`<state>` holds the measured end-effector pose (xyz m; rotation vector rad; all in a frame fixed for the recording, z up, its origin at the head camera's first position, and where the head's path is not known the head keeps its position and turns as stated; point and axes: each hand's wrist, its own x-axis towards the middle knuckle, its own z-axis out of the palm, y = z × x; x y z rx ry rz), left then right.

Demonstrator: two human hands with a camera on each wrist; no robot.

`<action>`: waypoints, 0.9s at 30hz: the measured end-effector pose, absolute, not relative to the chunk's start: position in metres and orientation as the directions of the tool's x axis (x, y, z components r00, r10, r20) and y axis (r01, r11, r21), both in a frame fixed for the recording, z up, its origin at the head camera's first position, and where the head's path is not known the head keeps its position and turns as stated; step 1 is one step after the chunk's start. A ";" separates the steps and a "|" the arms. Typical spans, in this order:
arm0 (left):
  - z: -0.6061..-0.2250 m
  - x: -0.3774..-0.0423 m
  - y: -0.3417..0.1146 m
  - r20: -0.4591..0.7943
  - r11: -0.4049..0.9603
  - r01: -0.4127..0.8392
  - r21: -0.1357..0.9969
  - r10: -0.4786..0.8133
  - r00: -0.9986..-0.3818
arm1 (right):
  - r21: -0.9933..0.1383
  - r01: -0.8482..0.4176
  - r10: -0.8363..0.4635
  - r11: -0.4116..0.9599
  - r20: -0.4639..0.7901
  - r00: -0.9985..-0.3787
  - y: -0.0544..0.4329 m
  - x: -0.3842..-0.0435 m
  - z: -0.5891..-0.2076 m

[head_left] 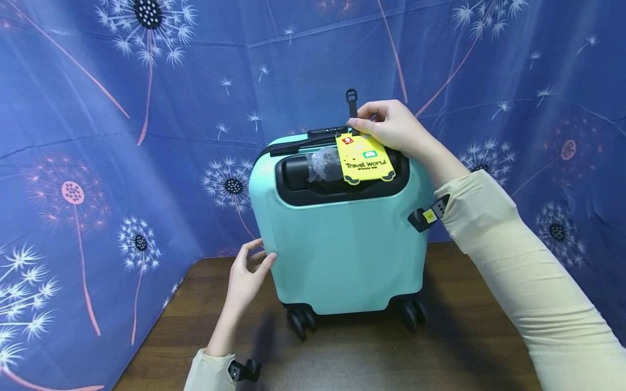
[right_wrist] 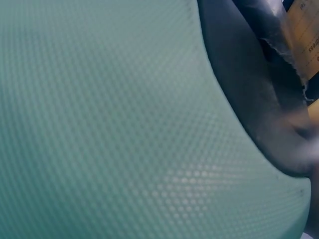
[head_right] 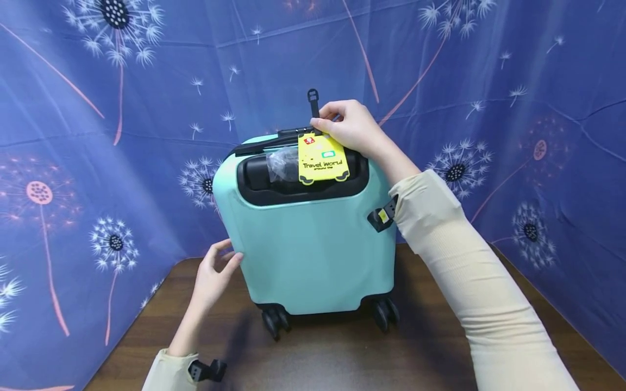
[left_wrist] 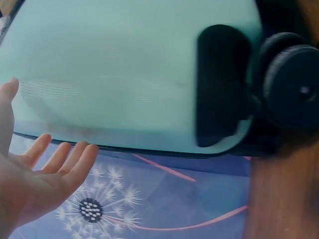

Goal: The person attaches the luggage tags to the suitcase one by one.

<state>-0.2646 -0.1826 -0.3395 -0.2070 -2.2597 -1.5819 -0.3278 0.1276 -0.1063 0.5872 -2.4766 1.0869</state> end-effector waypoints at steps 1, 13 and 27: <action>-0.336 -0.264 -0.183 0.402 0.356 0.343 0.869 -0.104 -0.910 | -0.602 -0.512 -0.221 0.613 0.491 -0.843 0.128 -0.328 -0.106; -0.309 -0.266 -0.181 0.554 0.307 0.486 0.818 -0.194 -0.810 | -0.627 -0.508 -0.215 0.591 0.484 -0.848 0.127 -0.326 -0.107; -0.253 -0.241 -0.168 0.628 0.289 0.563 0.774 -0.243 -0.739 | -0.638 -0.503 -0.228 0.583 0.465 -0.855 0.129 -0.326 -0.106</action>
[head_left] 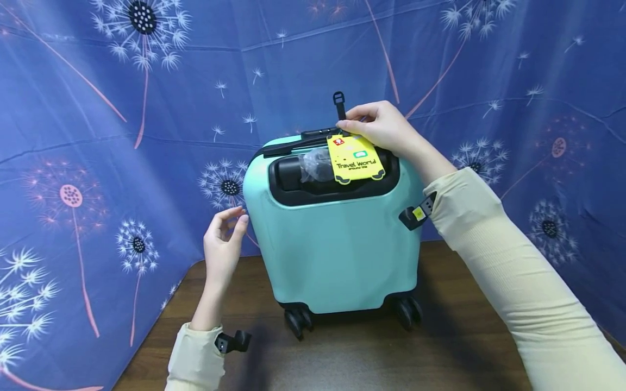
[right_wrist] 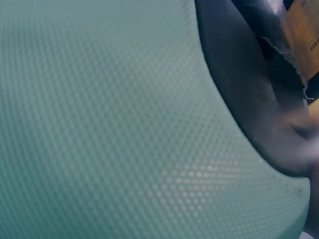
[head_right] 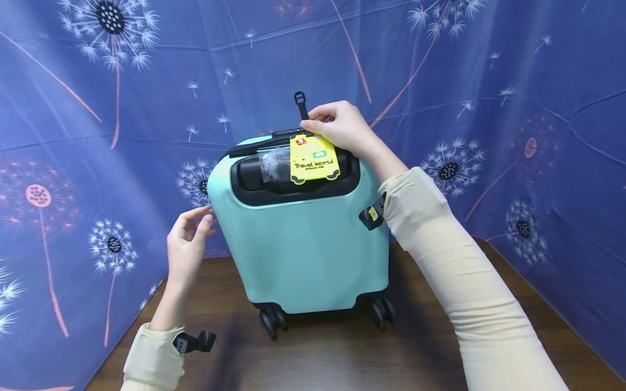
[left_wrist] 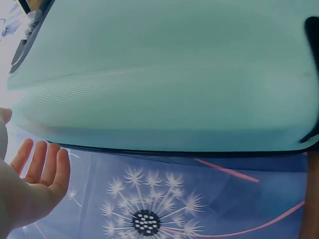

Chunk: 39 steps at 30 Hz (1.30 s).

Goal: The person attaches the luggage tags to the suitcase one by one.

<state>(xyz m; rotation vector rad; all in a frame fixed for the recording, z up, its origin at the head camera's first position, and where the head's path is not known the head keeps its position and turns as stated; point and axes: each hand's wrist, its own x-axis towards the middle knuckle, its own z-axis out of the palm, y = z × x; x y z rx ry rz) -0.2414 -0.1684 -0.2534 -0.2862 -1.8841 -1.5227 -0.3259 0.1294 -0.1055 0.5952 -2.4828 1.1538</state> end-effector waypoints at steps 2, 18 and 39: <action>-0.248 -0.242 -0.169 0.643 0.297 0.575 0.762 -0.242 -0.727 | -0.637 -0.504 -0.232 0.584 0.464 -0.855 0.128 -0.325 -0.105; -0.206 -0.250 -0.168 0.718 0.321 0.648 0.691 -0.204 -0.665 | -0.636 -0.491 -0.232 0.595 0.448 -0.863 0.127 -0.322 -0.105; -0.171 -0.296 -0.157 0.788 0.388 0.696 0.605 -0.165 -0.593 | -0.622 -0.503 -0.246 0.600 0.455 -0.856 0.127 -0.324 -0.104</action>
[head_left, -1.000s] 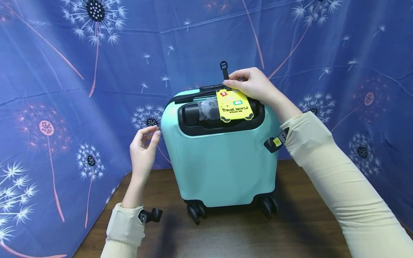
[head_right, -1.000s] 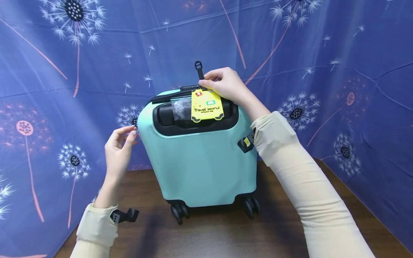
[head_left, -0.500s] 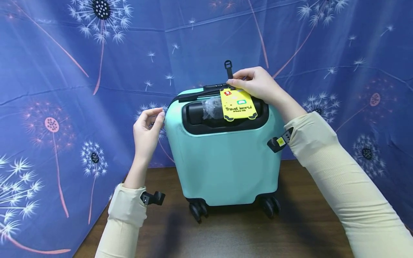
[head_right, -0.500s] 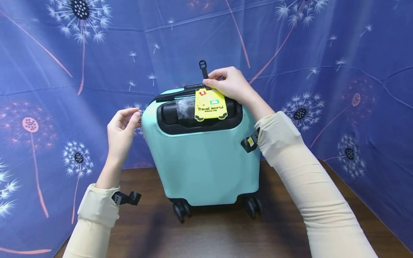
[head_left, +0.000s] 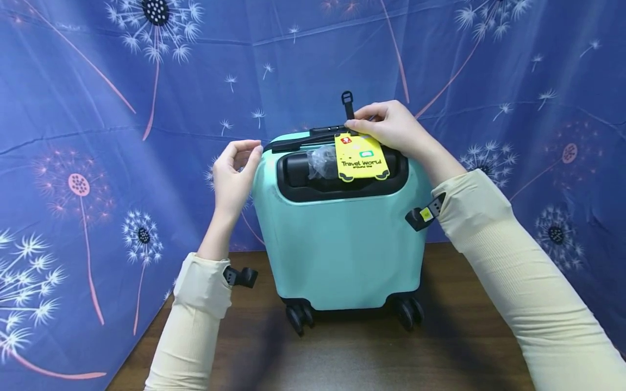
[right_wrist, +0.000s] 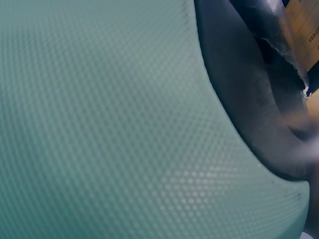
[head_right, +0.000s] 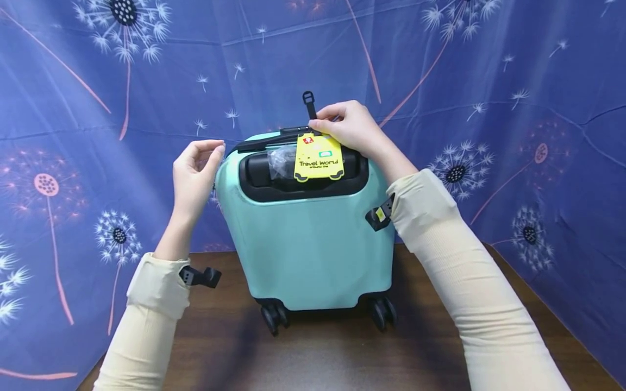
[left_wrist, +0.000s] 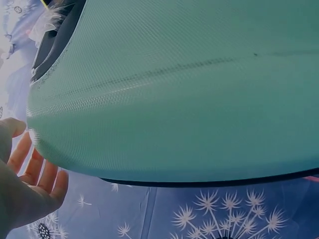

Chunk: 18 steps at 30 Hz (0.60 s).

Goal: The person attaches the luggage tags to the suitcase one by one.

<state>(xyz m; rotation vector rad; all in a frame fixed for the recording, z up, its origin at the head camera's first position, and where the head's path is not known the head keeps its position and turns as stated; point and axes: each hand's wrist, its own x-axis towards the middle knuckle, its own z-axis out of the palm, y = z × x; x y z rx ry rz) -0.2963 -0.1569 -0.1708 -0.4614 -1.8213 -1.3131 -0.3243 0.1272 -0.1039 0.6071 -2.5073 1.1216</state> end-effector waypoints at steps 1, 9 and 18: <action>-0.169 -0.297 -0.156 0.788 0.387 0.696 0.604 -0.164 -0.593 | -0.620 -0.502 -0.245 0.603 0.455 -0.856 0.127 -0.324 -0.103; -0.154 -0.303 -0.144 0.804 0.368 0.725 0.583 -0.133 -0.579 | -0.629 -0.503 -0.238 0.592 0.460 -0.855 0.128 -0.324 -0.103; -0.134 -0.305 -0.124 0.804 0.362 0.737 0.571 -0.066 -0.591 | -0.635 -0.499 -0.240 0.589 0.453 -0.859 0.127 -0.325 -0.104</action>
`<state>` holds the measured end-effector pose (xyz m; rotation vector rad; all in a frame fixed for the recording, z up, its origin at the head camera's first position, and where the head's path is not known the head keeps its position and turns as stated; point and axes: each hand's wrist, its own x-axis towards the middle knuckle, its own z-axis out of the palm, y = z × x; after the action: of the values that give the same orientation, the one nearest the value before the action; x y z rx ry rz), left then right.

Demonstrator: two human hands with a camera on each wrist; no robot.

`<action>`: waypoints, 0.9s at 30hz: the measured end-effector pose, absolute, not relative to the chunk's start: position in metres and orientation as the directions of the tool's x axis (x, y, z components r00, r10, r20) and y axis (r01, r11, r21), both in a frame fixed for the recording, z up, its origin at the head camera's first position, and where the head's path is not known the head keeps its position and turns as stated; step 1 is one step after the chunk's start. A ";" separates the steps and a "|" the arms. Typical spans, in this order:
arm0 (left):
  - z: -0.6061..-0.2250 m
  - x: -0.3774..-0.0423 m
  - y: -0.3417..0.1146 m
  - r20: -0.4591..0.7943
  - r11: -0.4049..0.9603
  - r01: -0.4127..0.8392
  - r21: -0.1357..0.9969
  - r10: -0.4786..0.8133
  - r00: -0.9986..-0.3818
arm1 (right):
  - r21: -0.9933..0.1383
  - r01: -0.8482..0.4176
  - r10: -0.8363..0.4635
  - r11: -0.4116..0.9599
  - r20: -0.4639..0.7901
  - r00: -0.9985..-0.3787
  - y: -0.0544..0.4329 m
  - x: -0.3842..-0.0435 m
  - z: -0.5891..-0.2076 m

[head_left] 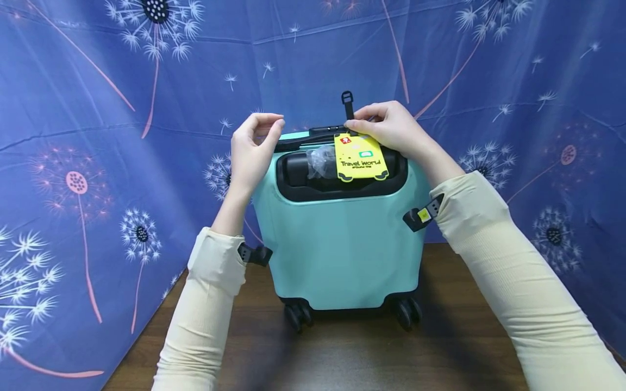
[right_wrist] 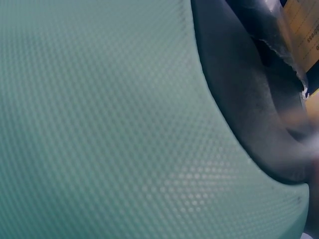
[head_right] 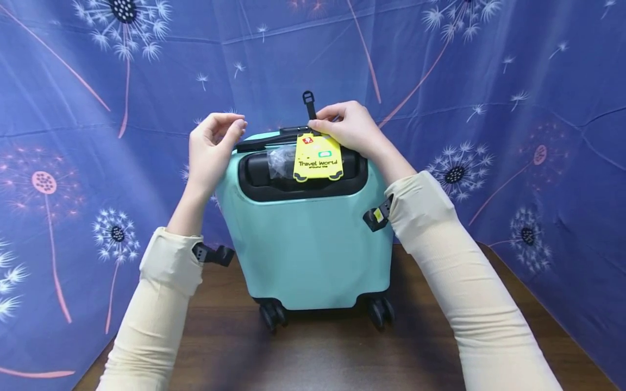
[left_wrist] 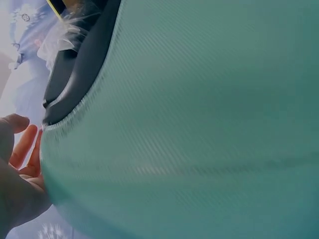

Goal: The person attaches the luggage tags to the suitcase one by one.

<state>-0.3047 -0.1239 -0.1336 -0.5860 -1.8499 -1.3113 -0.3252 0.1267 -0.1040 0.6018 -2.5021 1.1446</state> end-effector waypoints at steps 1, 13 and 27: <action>-0.131 -0.305 -0.122 0.803 0.367 0.735 0.570 -0.056 -0.594 | -0.637 -0.500 -0.238 0.587 0.454 -0.858 0.126 -0.325 -0.104; -0.108 -0.322 -0.095 0.716 0.491 0.653 0.576 0.082 -0.693 | -0.645 -0.498 -0.226 0.580 0.459 -0.859 0.125 -0.324 -0.104; -0.096 -0.340 -0.071 0.578 0.693 0.487 0.532 0.124 -0.807 | -0.637 -0.521 -0.244 0.568 0.474 -0.846 0.126 -0.325 -0.106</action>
<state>-0.3398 -0.0706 -0.0955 -0.4695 -2.3941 -0.9536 -0.3251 0.1258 -0.1059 0.6256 -2.4716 1.1633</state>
